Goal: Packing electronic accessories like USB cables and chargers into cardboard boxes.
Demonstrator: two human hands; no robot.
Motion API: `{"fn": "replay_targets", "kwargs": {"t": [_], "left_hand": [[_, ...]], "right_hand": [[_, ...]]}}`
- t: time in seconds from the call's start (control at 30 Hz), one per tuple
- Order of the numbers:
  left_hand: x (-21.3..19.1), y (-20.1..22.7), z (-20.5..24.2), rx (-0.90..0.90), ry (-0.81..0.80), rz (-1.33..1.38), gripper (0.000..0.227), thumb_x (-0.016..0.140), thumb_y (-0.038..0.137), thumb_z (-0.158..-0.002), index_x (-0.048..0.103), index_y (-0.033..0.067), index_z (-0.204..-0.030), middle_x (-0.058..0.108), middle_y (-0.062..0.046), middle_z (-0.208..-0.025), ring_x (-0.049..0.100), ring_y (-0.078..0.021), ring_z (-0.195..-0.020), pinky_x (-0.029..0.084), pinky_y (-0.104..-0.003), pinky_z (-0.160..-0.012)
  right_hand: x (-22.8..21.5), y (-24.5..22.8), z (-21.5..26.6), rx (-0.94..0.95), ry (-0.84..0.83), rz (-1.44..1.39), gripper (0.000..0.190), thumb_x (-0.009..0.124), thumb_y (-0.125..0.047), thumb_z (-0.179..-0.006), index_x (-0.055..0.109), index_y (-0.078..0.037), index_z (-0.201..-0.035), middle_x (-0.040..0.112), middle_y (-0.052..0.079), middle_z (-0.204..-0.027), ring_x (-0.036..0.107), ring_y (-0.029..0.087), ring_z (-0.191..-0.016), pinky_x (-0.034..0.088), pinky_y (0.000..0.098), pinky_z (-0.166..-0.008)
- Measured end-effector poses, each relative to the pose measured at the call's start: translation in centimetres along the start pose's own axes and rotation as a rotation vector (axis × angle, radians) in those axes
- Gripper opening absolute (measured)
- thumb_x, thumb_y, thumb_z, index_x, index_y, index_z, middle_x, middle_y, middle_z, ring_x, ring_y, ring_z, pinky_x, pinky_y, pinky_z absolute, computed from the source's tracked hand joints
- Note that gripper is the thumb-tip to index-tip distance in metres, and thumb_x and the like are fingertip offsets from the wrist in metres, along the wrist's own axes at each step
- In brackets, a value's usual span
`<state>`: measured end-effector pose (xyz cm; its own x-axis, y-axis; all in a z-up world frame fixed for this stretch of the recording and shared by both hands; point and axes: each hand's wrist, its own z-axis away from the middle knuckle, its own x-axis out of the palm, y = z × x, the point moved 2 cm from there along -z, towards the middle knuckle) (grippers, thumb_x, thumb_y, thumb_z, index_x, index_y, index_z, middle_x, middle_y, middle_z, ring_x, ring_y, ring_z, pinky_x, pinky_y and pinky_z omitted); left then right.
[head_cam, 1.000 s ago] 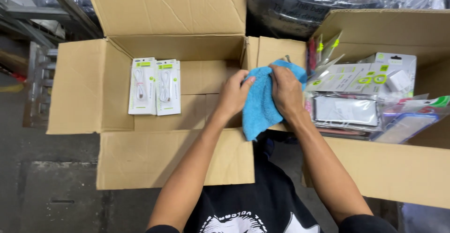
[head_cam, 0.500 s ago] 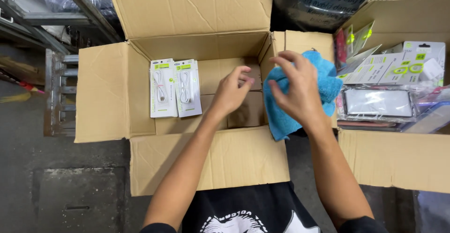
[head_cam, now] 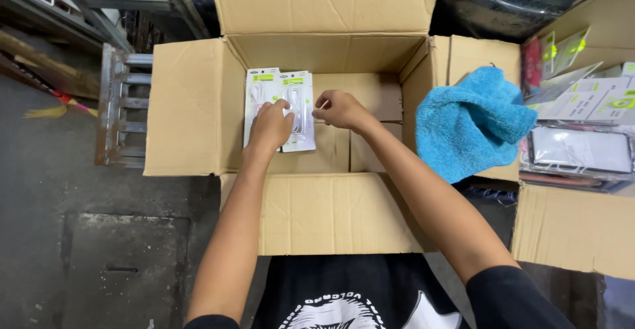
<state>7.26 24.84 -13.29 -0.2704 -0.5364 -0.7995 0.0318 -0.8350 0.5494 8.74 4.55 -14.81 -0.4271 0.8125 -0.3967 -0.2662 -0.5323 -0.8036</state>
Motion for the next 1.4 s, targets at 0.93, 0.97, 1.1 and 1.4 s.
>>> {"fn": "replay_targets", "kwargs": {"t": [0.93,0.97,1.1,1.4], "left_hand": [[1.4,-1.1,0.0,-0.086,-0.138,-0.011,0.037,0.067,0.027,-0.094,0.066,0.0063,-0.124,0.07,-0.023,-0.115,0.065,-0.041,-0.111,0.051,-0.049,-0.095],[1.5,-1.2,-0.2,-0.087,-0.138,-0.007,0.036,0.067,0.027,-0.093,0.066,0.0062,-0.123,0.07,-0.023,-0.116,0.065,-0.0409,-0.111,0.051,-0.049,-0.095],[1.6,-1.1,-0.3,-0.084,-0.147,0.003,0.036,0.067,0.027,-0.094,0.067,0.0057,-0.122,0.07,-0.023,-0.116,0.065,-0.0404,-0.112,0.051,-0.049,-0.096],[2.3,-1.5,-0.8,-0.081,-0.151,0.004,0.034,0.068,0.027,-0.093,0.069,0.0075,-0.121,0.071,-0.021,-0.116,0.066,-0.0393,-0.112,0.051,-0.048,-0.097]], "right_hand": [[6.2,8.2,-8.6,0.346,0.105,-0.115,0.03,0.08,-0.018,-0.075,0.072,0.002,-0.095,0.073,0.014,-0.083,0.073,0.025,-0.068,0.06,0.0373,-0.056],[6.2,9.4,-9.3,0.35,0.059,-0.177,0.031,0.081,-0.019,-0.076,0.073,0.004,-0.095,0.073,0.014,-0.084,0.071,0.025,-0.069,0.059,0.0374,-0.056],[5.1,5.6,-6.7,0.421,0.004,-0.199,0.041,0.085,-0.032,-0.078,0.074,0.002,-0.097,0.074,0.011,-0.085,0.072,0.022,-0.072,0.058,0.0372,-0.058],[5.1,8.1,-8.2,0.389,0.038,-0.277,0.041,0.085,-0.021,-0.066,0.077,0.004,-0.097,0.077,0.016,-0.091,0.074,0.025,-0.075,0.06,0.0386,-0.066]]}}
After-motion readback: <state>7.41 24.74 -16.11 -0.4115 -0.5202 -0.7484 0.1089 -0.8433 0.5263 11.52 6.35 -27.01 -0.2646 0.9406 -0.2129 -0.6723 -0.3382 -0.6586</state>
